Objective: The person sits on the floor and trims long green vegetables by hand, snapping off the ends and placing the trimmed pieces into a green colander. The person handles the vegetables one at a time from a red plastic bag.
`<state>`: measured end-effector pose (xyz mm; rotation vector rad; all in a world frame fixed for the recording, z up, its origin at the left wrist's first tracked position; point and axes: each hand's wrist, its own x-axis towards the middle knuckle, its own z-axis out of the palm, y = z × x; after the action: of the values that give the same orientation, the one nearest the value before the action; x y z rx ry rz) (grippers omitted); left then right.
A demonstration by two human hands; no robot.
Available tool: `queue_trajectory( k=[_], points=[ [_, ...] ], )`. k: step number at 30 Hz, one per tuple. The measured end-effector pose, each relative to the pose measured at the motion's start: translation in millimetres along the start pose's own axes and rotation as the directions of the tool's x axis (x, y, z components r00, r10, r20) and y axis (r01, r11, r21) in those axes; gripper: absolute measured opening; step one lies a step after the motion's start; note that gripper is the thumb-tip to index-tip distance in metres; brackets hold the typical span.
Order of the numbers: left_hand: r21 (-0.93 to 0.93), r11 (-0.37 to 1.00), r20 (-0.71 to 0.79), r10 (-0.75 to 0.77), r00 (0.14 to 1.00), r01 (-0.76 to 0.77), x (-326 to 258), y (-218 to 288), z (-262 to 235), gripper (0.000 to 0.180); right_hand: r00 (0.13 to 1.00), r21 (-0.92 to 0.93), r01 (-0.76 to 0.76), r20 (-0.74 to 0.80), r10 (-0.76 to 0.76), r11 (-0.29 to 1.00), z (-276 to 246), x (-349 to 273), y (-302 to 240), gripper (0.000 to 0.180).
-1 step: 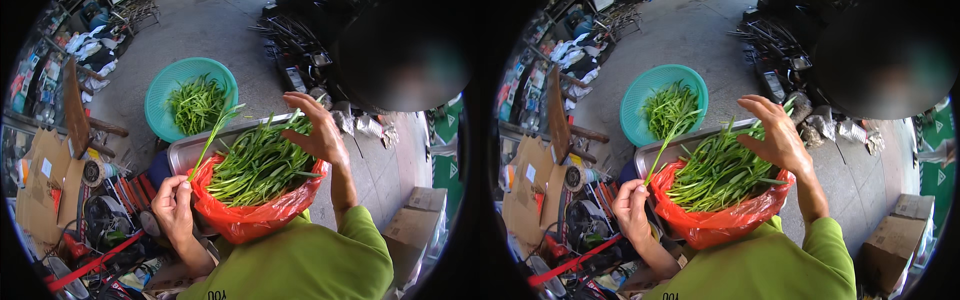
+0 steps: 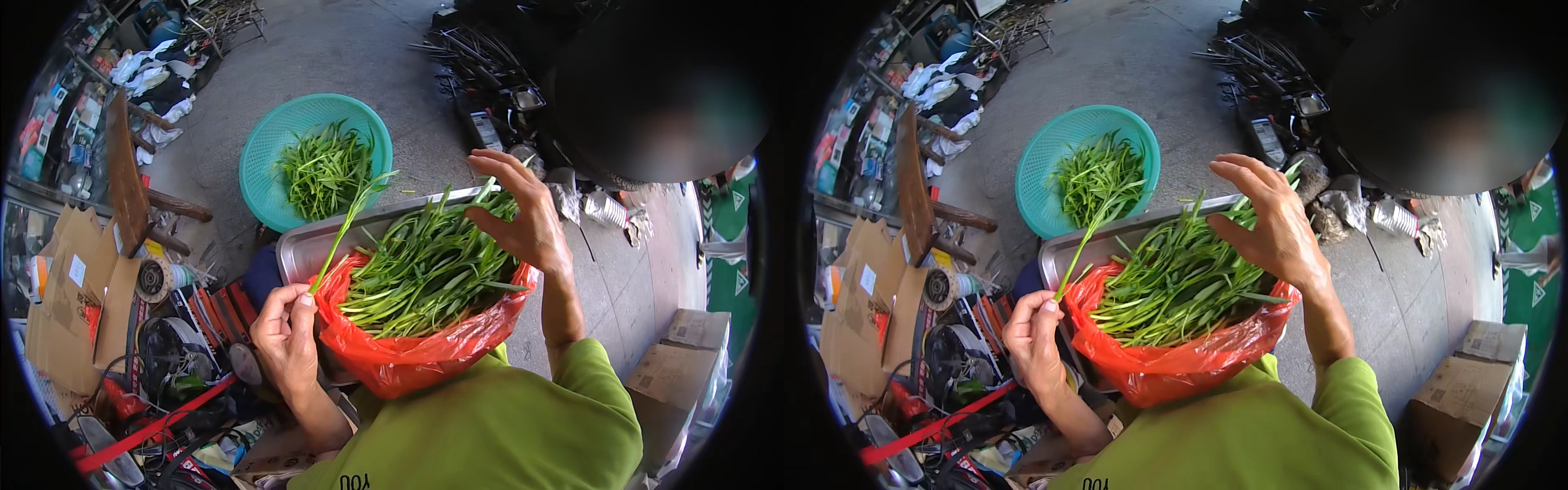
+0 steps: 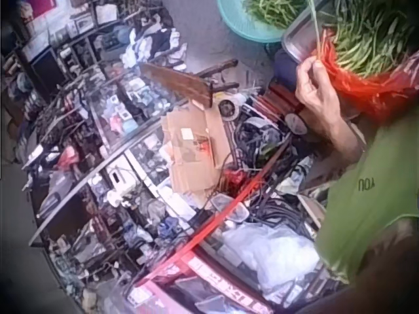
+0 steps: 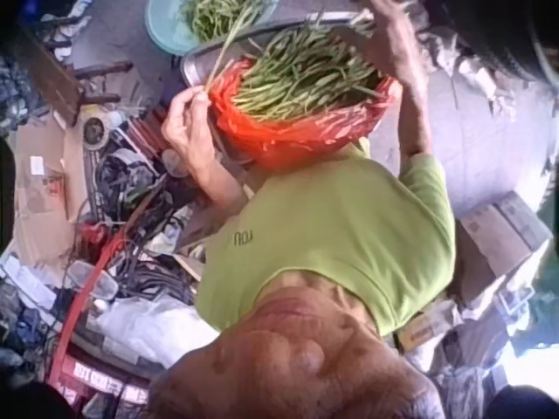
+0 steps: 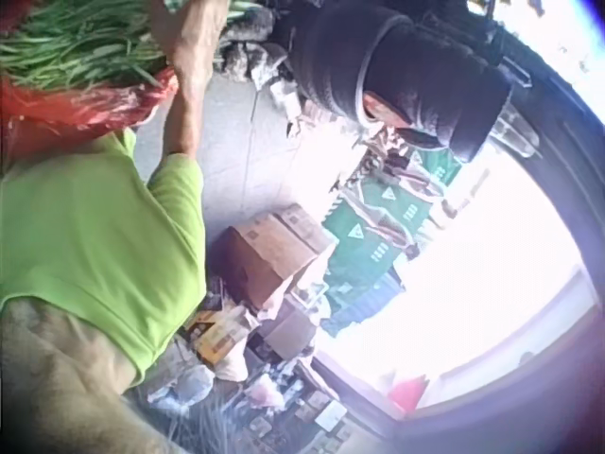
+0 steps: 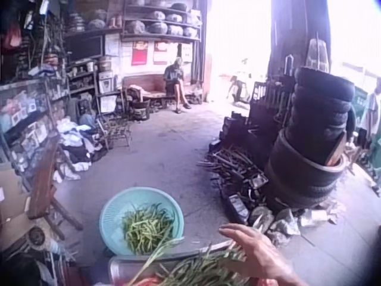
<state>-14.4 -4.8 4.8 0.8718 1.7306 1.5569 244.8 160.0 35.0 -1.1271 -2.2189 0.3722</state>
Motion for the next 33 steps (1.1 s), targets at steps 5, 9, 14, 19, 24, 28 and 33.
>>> queue_trajectory(
  k=[5,9,14,19,24,28,33],
  points=[
    [-0.073,0.997,-0.025,0.030,0.999,-0.032,3,-1,13,0.009,0.952,0.065,0.295,-0.110,-0.287,0.953,10,6,-25,0.030],
    [0.294,0.911,0.037,0.291,0.956,-0.289,1,13,26,0.007,0.811,0.049,0.585,-0.042,-0.584,0.810,40,4,-45,0.038],
    [0.415,0.731,0.144,0.535,0.832,-0.542,-7,17,32,0.011,0.585,0.030,0.811,-0.042,-0.810,0.584,63,16,-65,0.038],
    [0.352,0.750,0.143,0.548,0.824,-0.560,-10,17,24,0.011,0.565,0.221,0.816,-0.117,-0.817,0.533,70,27,-67,0.024],
    [0.275,0.812,0.010,0.534,0.845,-0.516,-10,22,17,0.012,0.679,0.559,0.660,-0.158,-0.717,0.502,78,46,-76,0.019],
    [0.296,0.813,-0.072,0.543,0.837,-0.502,-17,20,3,0.011,0.708,0.711,0.594,-0.238,-0.665,0.377,96,56,-94,0.008],
    [0.415,0.884,-0.323,0.363,0.874,-0.214,-29,-17,-38,0.011,0.916,0.775,0.318,-0.104,-0.387,0.546,75,100,-86,0.010]
  ],
)
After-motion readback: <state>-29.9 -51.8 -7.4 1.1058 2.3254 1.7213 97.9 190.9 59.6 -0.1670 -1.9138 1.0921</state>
